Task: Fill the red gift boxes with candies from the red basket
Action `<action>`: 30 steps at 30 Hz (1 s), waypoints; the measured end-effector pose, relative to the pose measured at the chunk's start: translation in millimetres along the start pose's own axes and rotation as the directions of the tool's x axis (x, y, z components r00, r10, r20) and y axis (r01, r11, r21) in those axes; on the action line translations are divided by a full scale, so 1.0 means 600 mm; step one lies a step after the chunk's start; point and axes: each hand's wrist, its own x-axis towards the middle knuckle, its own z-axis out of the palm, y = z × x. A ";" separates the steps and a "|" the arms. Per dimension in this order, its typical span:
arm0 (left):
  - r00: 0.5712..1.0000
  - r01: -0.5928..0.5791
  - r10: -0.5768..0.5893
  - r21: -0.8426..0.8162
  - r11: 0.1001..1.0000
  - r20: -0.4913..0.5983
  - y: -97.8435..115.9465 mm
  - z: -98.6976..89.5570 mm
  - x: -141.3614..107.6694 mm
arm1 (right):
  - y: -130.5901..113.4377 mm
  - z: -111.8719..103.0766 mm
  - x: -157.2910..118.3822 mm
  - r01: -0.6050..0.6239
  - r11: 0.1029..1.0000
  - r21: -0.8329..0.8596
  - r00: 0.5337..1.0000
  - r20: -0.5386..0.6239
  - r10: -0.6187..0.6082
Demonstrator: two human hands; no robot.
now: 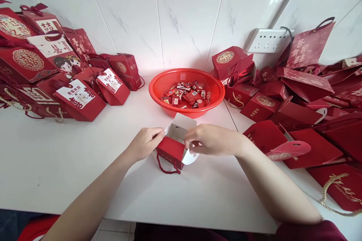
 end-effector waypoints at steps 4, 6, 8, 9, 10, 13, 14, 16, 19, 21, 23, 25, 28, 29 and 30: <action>0.933 -0.174 0.213 0.154 0.973 -0.291 -0.003 0.014 0.004 | -0.004 0.006 0.010 0.079 0.993 -0.084 0.996 -0.038 -0.083; 0.860 -0.308 0.409 0.330 0.892 -0.304 0.001 0.015 0.003 | -0.009 0.006 0.011 0.084 0.991 -0.105 0.996 -0.029 -0.088; 0.845 -0.385 0.505 0.458 0.801 -0.173 0.007 0.013 0.000 | -0.013 0.005 0.009 0.064 0.990 -0.129 0.997 -0.022 -0.068; 0.858 -0.400 0.505 0.487 0.776 -0.100 0.011 0.012 -0.002 | -0.014 0.005 0.008 0.055 0.988 -0.142 0.998 -0.019 -0.058; 0.872 -0.405 0.487 0.498 0.767 -0.041 0.013 0.010 -0.003 | -0.015 0.005 0.007 0.048 0.987 -0.153 0.999 -0.015 -0.051; 0.899 -0.401 0.437 0.421 0.814 0.011 0.014 0.005 -0.004 | -0.015 0.005 0.006 0.043 0.986 -0.158 0.999 -0.012 -0.045; 0.902 -0.398 0.432 0.355 0.846 -0.017 0.011 0.002 -0.003 | -0.015 0.005 0.006 0.047 0.987 -0.153 0.999 -0.013 -0.049; 0.897 -0.405 0.425 0.161 0.900 -0.121 0.005 -0.006 -0.001 | -0.012 0.005 0.007 0.046 0.988 -0.148 0.999 -0.016 -0.048; 0.890 -0.436 0.416 -0.085 0.896 -0.187 0.000 -0.023 -0.002 | -0.007 0.005 0.006 0.013 0.985 -0.170 0.999 -0.038 -0.020; 0.886 -0.458 0.446 -0.090 0.884 -0.131 0.003 -0.032 -0.006 | -0.004 0.005 0.006 -0.017 0.984 -0.180 0.998 -0.057 0.007; 0.872 -0.487 0.486 0.001 0.874 -0.060 0.007 -0.037 -0.010 | -0.002 0.004 0.006 -0.038 0.984 -0.175 0.998 -0.064 0.027; 0.860 -0.509 0.511 0.101 0.855 0.007 0.010 -0.038 -0.012 | 0.001 0.003 0.005 -0.043 0.985 -0.165 0.998 -0.061 0.033; 0.861 -0.509 0.498 0.167 0.844 0.104 0.003 -0.035 -0.009 | 0.004 0.002 0.005 -0.032 0.988 -0.151 0.998 -0.062 0.022; 0.865 -0.501 0.486 0.178 0.847 0.126 -0.002 -0.033 -0.006 | 0.006 0.001 0.005 -0.030 0.989 -0.147 0.998 -0.061 0.022; 0.869 -0.495 0.476 0.192 0.848 0.137 -0.006 -0.030 -0.004 | 0.007 0.001 0.005 -0.029 0.990 -0.141 0.998 -0.057 0.021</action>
